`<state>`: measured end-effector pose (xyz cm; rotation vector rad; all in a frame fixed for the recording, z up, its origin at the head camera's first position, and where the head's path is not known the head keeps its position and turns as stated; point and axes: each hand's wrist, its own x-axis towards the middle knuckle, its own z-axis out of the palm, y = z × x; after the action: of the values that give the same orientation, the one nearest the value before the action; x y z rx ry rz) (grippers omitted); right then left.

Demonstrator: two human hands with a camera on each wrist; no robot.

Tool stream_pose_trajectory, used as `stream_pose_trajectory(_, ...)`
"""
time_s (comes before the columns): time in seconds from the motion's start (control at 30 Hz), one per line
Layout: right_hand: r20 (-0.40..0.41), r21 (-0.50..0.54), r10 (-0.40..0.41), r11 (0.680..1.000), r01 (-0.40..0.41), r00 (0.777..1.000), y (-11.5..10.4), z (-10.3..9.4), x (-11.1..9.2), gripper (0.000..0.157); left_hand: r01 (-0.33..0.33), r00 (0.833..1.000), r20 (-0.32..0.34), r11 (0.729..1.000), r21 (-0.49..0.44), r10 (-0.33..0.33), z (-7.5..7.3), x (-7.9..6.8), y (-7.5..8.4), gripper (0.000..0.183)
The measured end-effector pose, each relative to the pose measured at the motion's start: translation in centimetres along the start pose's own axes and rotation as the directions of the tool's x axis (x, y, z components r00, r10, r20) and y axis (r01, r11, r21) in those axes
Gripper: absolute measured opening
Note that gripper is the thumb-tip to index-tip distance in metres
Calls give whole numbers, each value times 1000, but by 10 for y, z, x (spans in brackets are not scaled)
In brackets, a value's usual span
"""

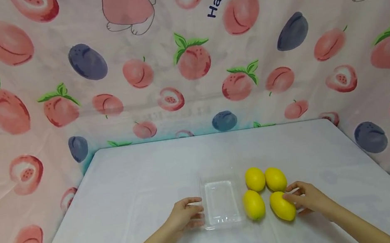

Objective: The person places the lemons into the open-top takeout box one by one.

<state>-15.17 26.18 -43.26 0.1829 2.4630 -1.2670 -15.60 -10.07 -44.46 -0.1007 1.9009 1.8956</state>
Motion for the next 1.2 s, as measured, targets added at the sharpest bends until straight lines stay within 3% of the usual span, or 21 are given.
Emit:
stream_pose_trajectory(0.17,37,40,1,999,-2,999,0,2,1,56,0,1000,3,1000,-21,0,1,1,2,43)
stream_pose_trajectory(0.4,150,103,-33,994,18,988,3,0,-1,55,11,1000,9,1000,-29,-11,4,0,3,43)
stream_pose_trajectory(0.97,268,214,-51,977,-8,962,2,2,-1,58,21,999,25,999,-45,-20,-4,-1,2,44)
stream_pose_trajectory(1.2,281,241,-49,970,-21,958,-5,-4,-2,63,25,999,24,998,-52,-24,-3,-2,3,44)
